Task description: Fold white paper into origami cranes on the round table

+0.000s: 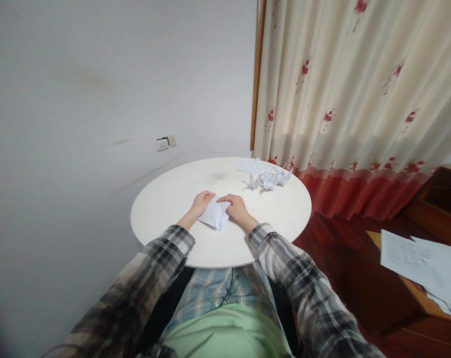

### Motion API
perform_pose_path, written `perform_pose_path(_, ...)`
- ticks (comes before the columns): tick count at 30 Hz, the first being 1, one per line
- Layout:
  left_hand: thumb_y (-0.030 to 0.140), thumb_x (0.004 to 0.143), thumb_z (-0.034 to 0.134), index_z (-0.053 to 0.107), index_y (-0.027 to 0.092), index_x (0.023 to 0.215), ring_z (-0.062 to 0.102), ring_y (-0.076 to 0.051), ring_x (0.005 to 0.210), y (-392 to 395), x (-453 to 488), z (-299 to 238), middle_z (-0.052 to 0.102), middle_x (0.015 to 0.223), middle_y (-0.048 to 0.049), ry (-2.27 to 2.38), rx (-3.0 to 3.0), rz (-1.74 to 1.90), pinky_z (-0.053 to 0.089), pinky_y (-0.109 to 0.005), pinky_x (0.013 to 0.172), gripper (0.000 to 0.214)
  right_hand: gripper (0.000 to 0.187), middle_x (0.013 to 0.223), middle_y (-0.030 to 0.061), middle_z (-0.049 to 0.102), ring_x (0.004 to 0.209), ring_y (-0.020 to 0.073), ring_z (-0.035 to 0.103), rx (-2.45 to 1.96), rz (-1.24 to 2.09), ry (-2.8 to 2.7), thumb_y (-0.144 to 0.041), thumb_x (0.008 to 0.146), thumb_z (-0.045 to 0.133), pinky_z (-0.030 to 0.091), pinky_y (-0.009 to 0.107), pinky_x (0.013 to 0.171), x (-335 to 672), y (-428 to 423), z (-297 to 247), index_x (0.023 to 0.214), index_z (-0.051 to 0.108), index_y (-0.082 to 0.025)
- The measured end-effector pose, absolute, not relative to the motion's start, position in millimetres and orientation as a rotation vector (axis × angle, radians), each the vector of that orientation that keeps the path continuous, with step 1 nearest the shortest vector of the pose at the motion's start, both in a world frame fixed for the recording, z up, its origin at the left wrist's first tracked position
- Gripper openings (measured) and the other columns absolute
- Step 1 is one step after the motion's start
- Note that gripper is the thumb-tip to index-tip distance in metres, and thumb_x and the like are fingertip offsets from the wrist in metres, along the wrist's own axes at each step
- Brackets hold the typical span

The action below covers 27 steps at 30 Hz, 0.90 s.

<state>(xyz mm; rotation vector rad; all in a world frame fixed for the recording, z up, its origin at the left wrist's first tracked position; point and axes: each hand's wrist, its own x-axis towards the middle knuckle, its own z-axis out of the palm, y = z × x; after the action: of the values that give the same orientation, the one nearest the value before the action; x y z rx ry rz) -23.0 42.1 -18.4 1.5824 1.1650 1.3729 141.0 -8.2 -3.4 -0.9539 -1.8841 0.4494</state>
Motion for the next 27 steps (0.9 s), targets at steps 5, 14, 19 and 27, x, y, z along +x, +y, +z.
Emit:
perform_pose_path(5, 0.035, 0.065, 0.061, 0.054, 0.017, 0.060, 0.046, -0.012, 0.057, 43, -23, -18, 0.051, 0.055, 0.0027, 1.171, 1.582, 1.383, 0.034, -0.021, 0.053, 0.020, 0.055, 0.088, 0.0028, 0.068, 0.083, 0.0162, 0.059, -0.951, 0.436, -1.893, 0.000, 0.049, 0.034, 0.043, 0.027, 0.081, 141, -8, -3, 0.084, 0.071, -0.019)
perform_pose_path(14, 0.042, 0.061, 0.064, 0.057, 0.016, 0.061, 0.045, -0.011, 0.053, 31, -19, -6, 0.053, 0.054, 0.0025, 1.137, 1.444, 1.317, 0.033, -0.022, 0.050, 0.027, 0.052, 0.086, 0.0022, 0.068, 0.082, 0.0160, 0.059, -0.962, 0.436, -1.864, 0.001, 0.051, 0.035, 0.043, 0.027, 0.080, 142, -7, -5, 0.082, 0.071, -0.019)
perform_pose_path(19, 0.042, 0.051, 0.071, 0.058, 0.014, 0.061, 0.047, -0.011, 0.049, 24, -20, -2, 0.055, 0.053, 0.0011, 1.108, 1.350, 1.207, 0.034, -0.022, 0.048, 0.033, 0.050, 0.085, 0.0028, 0.068, 0.081, 0.0154, 0.059, -0.945, 0.405, -1.859, 0.001, 0.053, 0.034, 0.043, 0.026, 0.080, 143, -6, -6, 0.081, 0.071, -0.018)
perform_pose_path(27, 0.043, 0.048, 0.073, 0.054, 0.016, 0.061, 0.049, -0.011, 0.050, 27, -21, -5, 0.055, 0.054, 0.0022, 1.068, 1.367, 1.284, 0.035, -0.021, 0.048, 0.036, 0.051, 0.088, 0.0026, 0.067, 0.083, 0.0161, 0.058, -0.942, 0.428, -1.882, -0.001, 0.052, 0.034, 0.042, 0.027, 0.081, 143, -5, -8, 0.084, 0.070, -0.018)
